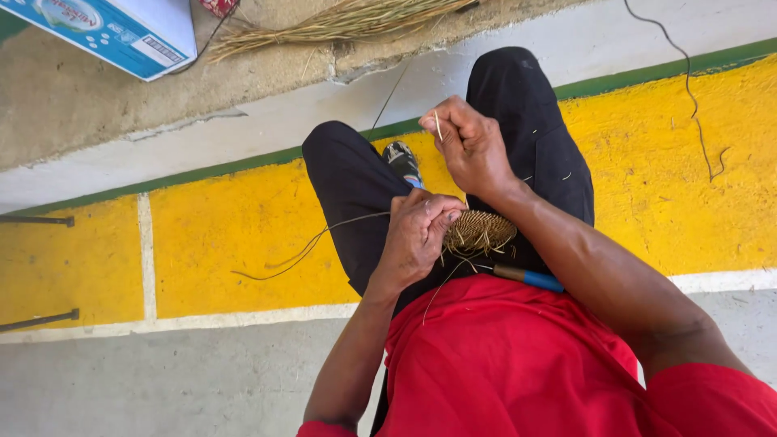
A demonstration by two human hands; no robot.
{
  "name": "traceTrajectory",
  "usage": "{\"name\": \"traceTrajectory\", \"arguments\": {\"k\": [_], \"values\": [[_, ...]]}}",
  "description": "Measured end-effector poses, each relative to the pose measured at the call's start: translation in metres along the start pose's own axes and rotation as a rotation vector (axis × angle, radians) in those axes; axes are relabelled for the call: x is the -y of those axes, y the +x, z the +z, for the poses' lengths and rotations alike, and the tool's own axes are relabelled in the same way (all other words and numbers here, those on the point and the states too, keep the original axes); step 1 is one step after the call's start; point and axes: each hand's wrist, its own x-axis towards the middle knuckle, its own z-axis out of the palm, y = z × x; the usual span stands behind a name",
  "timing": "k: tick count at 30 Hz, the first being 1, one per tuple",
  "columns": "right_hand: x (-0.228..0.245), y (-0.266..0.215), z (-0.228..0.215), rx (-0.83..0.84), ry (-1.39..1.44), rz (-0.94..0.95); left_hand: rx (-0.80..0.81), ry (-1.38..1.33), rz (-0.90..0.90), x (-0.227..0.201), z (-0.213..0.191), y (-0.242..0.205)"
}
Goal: Weaving a small circular basket or coaster using long natural fibers and a small hand tool.
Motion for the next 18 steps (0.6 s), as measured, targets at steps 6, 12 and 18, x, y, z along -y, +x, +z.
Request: {"name": "traceTrajectory", "arguments": {"k": [6, 12, 18], "values": [[0.039, 0.022, -0.035, 0.027, -0.010, -0.028, 0.053, 0.016, -0.144, 0.000, -0.001, 0.006], [0.126, -0.009, -0.102, 0.160, 0.306, 0.081, 0.109, -0.014, -0.103, 0.001, -0.013, 0.009], [0.084, -0.065, -0.075, 0.219, -0.163, 0.219, 0.041, -0.026, -0.071, 0.009, -0.003, 0.004]]}}
